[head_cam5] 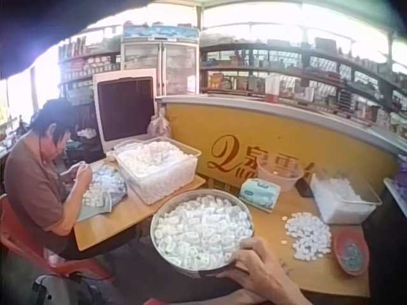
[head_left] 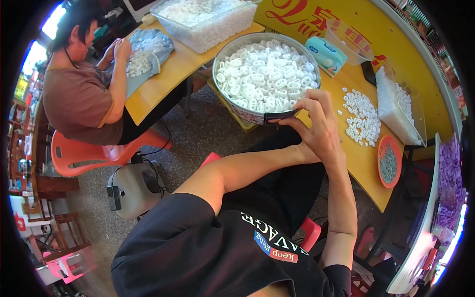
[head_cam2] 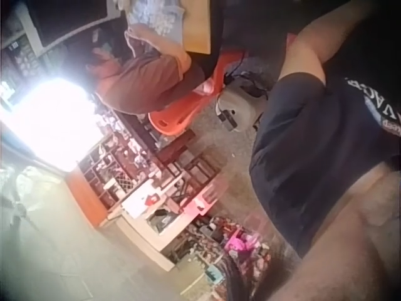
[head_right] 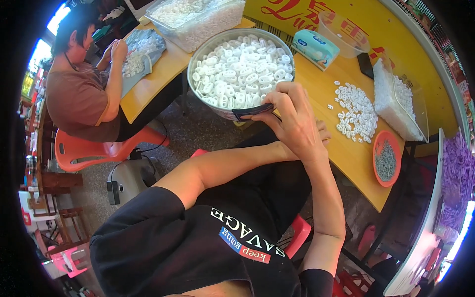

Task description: Assembling small plastic components by manually inserting metal pins into them.

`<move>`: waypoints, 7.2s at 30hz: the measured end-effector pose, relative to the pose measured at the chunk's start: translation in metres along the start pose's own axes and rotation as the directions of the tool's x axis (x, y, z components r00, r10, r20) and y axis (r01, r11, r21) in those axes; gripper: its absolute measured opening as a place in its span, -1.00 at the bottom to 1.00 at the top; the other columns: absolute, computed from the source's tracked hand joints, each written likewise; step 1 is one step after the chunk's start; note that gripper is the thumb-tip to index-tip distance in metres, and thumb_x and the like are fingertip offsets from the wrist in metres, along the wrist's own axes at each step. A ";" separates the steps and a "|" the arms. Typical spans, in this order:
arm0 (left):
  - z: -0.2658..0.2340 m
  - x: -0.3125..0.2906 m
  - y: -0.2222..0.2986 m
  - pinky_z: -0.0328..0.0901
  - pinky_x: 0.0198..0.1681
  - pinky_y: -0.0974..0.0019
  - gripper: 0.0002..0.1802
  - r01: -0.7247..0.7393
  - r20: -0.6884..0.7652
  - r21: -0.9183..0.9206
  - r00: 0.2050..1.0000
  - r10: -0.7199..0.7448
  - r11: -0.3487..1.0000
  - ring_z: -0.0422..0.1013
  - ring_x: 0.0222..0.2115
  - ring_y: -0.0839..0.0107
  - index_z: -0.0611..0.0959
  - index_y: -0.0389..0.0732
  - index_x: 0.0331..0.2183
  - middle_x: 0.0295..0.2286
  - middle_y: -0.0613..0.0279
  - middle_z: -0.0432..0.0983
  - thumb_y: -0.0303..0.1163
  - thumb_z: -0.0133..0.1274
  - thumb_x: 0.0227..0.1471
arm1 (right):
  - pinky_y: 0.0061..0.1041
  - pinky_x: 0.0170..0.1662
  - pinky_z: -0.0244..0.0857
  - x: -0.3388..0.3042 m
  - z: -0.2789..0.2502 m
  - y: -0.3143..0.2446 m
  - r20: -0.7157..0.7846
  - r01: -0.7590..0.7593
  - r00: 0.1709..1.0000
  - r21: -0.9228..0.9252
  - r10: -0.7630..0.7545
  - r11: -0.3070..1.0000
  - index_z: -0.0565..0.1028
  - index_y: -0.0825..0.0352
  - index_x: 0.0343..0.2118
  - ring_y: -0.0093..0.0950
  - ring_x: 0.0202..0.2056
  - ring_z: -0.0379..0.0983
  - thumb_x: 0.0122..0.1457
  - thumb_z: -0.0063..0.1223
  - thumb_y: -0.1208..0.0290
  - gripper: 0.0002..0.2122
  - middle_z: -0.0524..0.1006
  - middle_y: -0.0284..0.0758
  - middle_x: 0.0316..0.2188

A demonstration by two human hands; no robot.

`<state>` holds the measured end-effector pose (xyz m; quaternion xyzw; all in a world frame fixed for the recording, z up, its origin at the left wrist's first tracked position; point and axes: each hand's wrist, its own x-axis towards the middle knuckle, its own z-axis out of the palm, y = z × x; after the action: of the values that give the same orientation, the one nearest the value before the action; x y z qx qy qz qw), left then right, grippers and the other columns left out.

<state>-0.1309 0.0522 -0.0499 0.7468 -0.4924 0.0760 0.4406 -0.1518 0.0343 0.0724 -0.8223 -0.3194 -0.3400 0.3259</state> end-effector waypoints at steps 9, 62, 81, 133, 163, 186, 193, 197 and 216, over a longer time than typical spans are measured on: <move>-0.046 0.008 0.032 0.20 -0.21 0.16 -0.83 0.220 0.175 -0.012 0.961 -0.214 0.976 0.30 -0.31 0.22 0.53 -0.15 -0.28 -0.38 0.17 0.35 -0.36 0.01 0.03 | -0.36 -0.28 0.31 0.009 -0.036 -0.038 -0.031 -0.013 0.999 -0.072 0.011 0.997 0.40 0.25 -0.24 -0.25 -0.28 0.39 -0.28 0.46 0.51 -0.51 0.37 -0.26 -0.27; -0.043 -0.026 0.006 0.23 -0.14 0.24 -0.71 0.180 0.145 -0.263 0.979 -0.146 0.948 0.29 -0.17 0.31 0.51 -0.16 -0.21 -0.18 0.28 0.37 -0.32 0.10 -0.02 | -0.40 -0.20 0.32 -0.068 -0.016 -0.037 0.108 -0.248 0.961 -0.059 0.253 0.967 0.42 0.32 -0.26 -0.29 -0.25 0.38 -0.24 0.45 0.57 -0.55 0.37 -0.24 -0.27; -0.064 -0.104 -0.045 0.08 0.25 0.04 -0.35 0.095 0.167 -0.763 0.984 0.053 0.640 0.18 0.18 0.17 0.19 -0.13 0.24 0.20 0.13 0.19 -0.12 -0.06 0.21 | -0.37 -0.24 0.33 -0.046 -0.022 -0.110 -0.132 -0.220 0.975 -0.421 0.181 0.880 0.45 0.26 -0.30 -0.28 -0.27 0.39 -0.31 0.50 0.48 -0.54 0.40 -0.28 -0.29; -0.134 0.019 -0.116 0.34 -0.27 0.15 -0.85 -0.152 0.192 0.178 0.974 0.117 0.972 0.45 -0.31 0.10 0.62 -0.25 -0.33 -0.37 0.10 0.48 -0.38 0.11 0.06 | -0.43 -0.36 0.41 -0.114 -0.057 -0.072 -0.255 -0.572 0.804 -0.579 0.538 0.581 0.53 0.42 -0.32 -0.30 -0.39 0.51 0.05 0.16 0.66 -0.88 0.53 -0.20 -0.38; -0.137 -0.007 -0.069 0.39 -0.22 0.44 -0.79 0.493 0.390 -0.848 0.829 -0.401 0.194 0.48 -0.35 0.48 0.56 -0.34 -0.19 -0.32 0.19 0.54 -0.50 0.13 0.11 | -0.62 -0.46 0.31 -0.051 0.065 0.021 -0.417 -0.716 0.322 0.480 0.850 0.507 0.56 0.43 -0.32 -0.67 -0.53 0.41 0.08 0.27 0.43 -0.82 0.56 -0.34 -0.46; -0.115 -0.014 -0.082 0.35 -0.20 0.44 -0.83 0.474 0.350 -0.861 0.815 -0.461 0.184 0.47 -0.36 0.48 0.58 -0.31 -0.21 -0.33 0.20 0.56 -0.49 0.12 0.14 | -0.46 -0.36 0.35 -0.121 -0.107 0.032 -0.493 -0.860 0.508 -0.327 0.706 0.391 0.59 0.33 -0.35 -0.42 -0.45 0.50 0.12 0.15 0.44 -0.90 0.56 -0.27 -0.43; -0.120 -0.011 -0.083 0.35 -0.16 0.41 -0.82 0.511 0.390 -0.845 0.791 -0.471 0.158 0.45 -0.33 0.46 0.56 -0.29 -0.18 -0.30 0.20 0.55 -0.49 0.10 0.15 | -0.31 -0.25 0.37 -0.132 -0.126 0.054 -0.227 -0.724 0.503 -0.638 0.834 0.264 0.59 0.29 -0.37 -0.23 -0.35 0.51 0.09 0.12 0.39 -0.89 0.56 -0.27 -0.41; -0.120 -0.011 -0.080 0.35 -0.16 0.40 -0.83 0.503 0.378 -0.847 0.800 -0.466 0.175 0.44 -0.32 0.46 0.56 -0.28 -0.19 -0.30 0.21 0.54 -0.49 0.09 0.15 | -0.27 -0.25 0.37 -0.131 -0.121 0.063 -0.141 -0.667 0.515 -0.685 0.846 0.292 0.60 0.28 -0.39 -0.20 -0.32 0.51 0.09 0.12 0.37 -0.89 0.56 -0.27 -0.40; -0.123 -0.009 -0.076 0.33 -0.16 0.38 -0.85 0.517 0.380 -0.835 0.789 -0.482 0.189 0.42 -0.33 0.44 0.55 -0.27 -0.19 -0.30 0.21 0.53 -0.51 0.07 0.16 | -0.29 -0.24 0.38 -0.130 -0.132 0.062 -0.018 -0.575 0.581 -0.717 0.814 0.394 0.58 0.31 -0.38 -0.22 -0.31 0.50 0.11 0.11 0.39 -0.89 0.54 -0.27 -0.42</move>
<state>-0.0352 0.1579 -0.0257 0.4950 -0.1863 -0.3662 0.7656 -0.2251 -0.1406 0.0264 -0.9798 0.1518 -0.1108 0.0684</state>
